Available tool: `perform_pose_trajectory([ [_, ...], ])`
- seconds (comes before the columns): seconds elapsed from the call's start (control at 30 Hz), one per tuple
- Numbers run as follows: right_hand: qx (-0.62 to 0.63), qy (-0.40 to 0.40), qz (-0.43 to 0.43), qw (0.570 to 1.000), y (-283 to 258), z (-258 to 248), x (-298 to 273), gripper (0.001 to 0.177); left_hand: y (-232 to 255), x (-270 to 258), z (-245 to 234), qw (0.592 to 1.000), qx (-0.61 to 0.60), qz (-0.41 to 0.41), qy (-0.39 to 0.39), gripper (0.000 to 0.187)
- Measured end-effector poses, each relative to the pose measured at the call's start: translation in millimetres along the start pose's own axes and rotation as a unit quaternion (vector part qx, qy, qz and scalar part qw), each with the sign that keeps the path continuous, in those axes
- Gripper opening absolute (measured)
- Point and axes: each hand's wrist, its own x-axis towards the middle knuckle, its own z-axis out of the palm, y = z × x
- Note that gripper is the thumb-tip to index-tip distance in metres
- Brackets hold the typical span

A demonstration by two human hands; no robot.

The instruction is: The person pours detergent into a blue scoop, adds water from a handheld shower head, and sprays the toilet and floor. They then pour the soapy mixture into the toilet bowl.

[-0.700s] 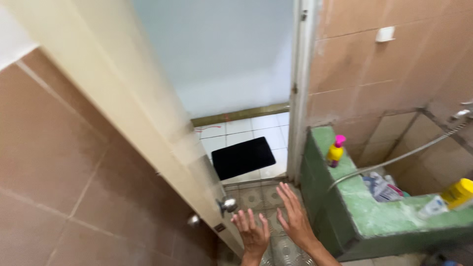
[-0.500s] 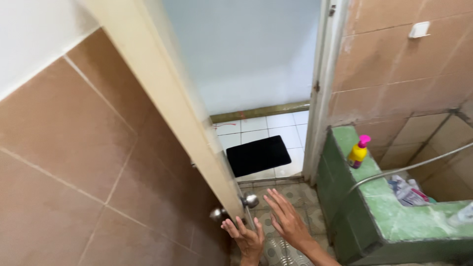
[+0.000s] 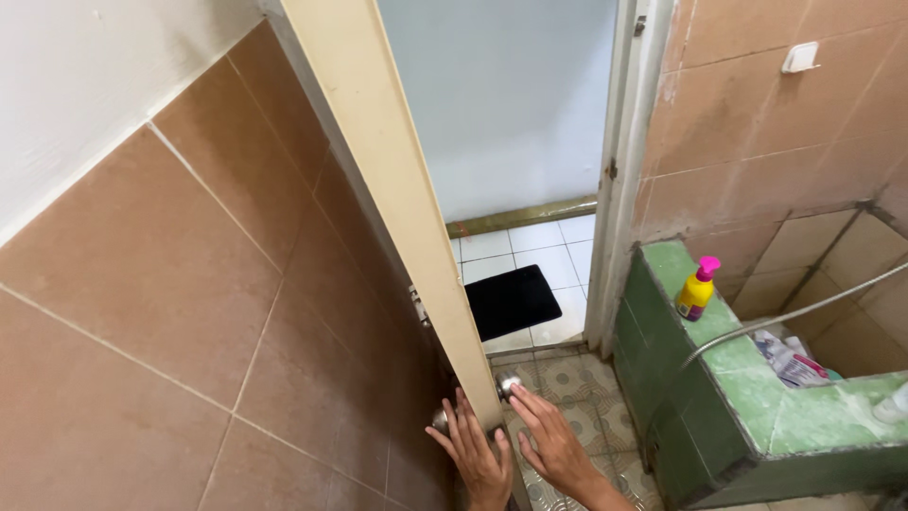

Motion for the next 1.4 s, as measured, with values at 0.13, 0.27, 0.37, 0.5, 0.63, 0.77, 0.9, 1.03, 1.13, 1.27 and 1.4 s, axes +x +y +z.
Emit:
perform_pose_trajectory([
  [0.13, 0.003, 0.014, 0.020, 1.000, 4.2, 0.1, -10.3, 0.066, 0.0, 0.6, 7.6, 1.000, -0.003, 0.016, -0.013, 0.072],
  [0.27, -0.007, 0.022, 0.057, 0.998, 12.6, -2.4, -25.1, 0.057, 6.5, 5.0, 18.1, 0.999, -0.002, 0.020, -0.041, 0.069],
  [0.37, -0.022, 0.031, 0.070, 0.997, 19.3, -8.6, -29.4, 0.051, 18.3, 15.0, 25.7, 0.998, -0.008, 0.037, -0.055, 0.068],
  [0.5, -0.016, 0.037, 0.120, 0.992, 25.2, -23.9, -25.3, 0.049, 41.2, 39.3, 32.4, 0.995, -0.016, 0.060, -0.076, 0.068],
  [0.63, -0.016, 0.040, 0.179, 0.983, 37.0, -35.3, -21.0, 0.044, 61.8, 66.5, 40.5, 0.990, -0.053, 0.064, -0.118, 0.073],
  [0.77, 0.017, 0.032, 0.276, 0.961, 67.3, -37.8, -24.5, 0.031, 74.4, 90.7, 61.6, 0.986, -0.044, 0.077, -0.139, 0.074],
  [0.9, 0.116, 0.039, 0.389, 0.913, 119.3, -27.0, -28.7, 0.029, 81.7, 105.3, 87.1, 0.984, -0.050, 0.055, -0.159, 0.063],
  [1.03, 0.129, 0.039, 0.401, 0.906, 184.5, -10.8, -27.0, 0.040, 84.2, 115.4, 109.8, 0.980, -0.038, -0.009, -0.195, 0.041],
  [1.13, 0.117, 0.029, 0.429, 0.895, 221.8, -0.2, -15.2, 0.051, 82.3, 126.5, 129.4, 0.966, -0.020, -0.030, -0.257, 0.034],
  [1.27, 0.223, 0.029, 0.498, 0.838, 251.4, 3.0, 6.0, 0.065, 84.7, 138.9, 157.8, 0.971, -0.055, -0.007, -0.233, 0.038],
  [1.4, 0.324, 0.023, 0.593, 0.736, 271.9, 6.0, 20.6, 0.072, 87.8, 157.5, 182.0, 0.967, -0.095, -0.008, -0.236, 0.034],
])
